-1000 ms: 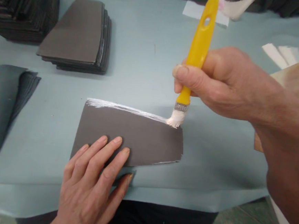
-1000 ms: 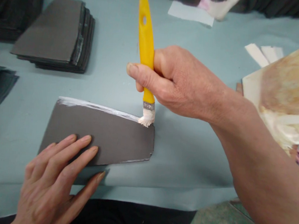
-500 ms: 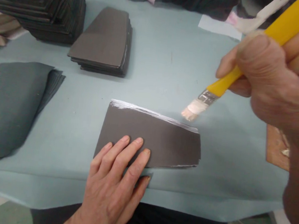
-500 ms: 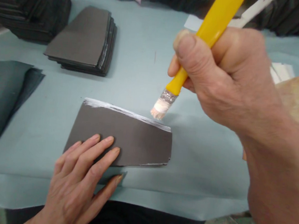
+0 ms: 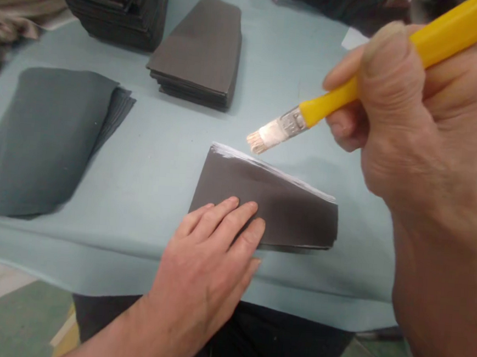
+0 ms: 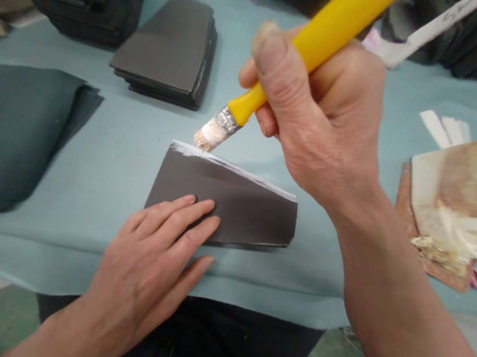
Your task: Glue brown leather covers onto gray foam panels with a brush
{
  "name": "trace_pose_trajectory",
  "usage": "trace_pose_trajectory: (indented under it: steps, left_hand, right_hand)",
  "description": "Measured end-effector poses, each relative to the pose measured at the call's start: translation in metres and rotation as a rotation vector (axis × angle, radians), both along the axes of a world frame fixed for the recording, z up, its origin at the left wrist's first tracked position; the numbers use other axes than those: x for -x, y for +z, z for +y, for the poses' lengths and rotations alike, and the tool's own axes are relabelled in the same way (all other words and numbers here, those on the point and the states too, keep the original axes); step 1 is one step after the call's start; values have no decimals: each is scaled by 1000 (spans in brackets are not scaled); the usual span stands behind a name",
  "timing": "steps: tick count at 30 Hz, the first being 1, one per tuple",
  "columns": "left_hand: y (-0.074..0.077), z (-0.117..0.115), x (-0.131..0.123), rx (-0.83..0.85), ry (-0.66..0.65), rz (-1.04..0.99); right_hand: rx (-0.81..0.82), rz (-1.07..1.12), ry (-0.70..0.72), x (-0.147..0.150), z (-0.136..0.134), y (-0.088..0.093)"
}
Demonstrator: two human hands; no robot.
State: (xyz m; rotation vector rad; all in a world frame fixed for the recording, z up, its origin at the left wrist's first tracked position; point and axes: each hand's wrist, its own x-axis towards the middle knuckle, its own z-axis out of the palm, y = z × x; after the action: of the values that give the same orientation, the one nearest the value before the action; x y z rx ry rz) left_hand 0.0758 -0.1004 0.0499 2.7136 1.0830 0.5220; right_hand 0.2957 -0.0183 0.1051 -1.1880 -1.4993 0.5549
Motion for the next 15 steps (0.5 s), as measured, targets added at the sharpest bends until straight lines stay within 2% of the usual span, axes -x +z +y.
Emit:
trace_pose_trajectory:
  steps: [3,6,9,11,15]
  left_hand:
    - [10,21,10,18,-137,16]
    - [17,50,20,187,-264,-23]
    - [21,82,24,417,-273,-121]
    - [24,99,22,563,-282,-149]
    - [24,121,14,887,-203,-210]
  right_hand:
    - [-21,14,-117,-9,-25,3]
    - [13,45,-281,-17,-59,7]
    - [99,3,-421,-14,-95,9]
    - [133,17,-463,-4,-117,6]
    - [186,19,-453,24,-151,-8]
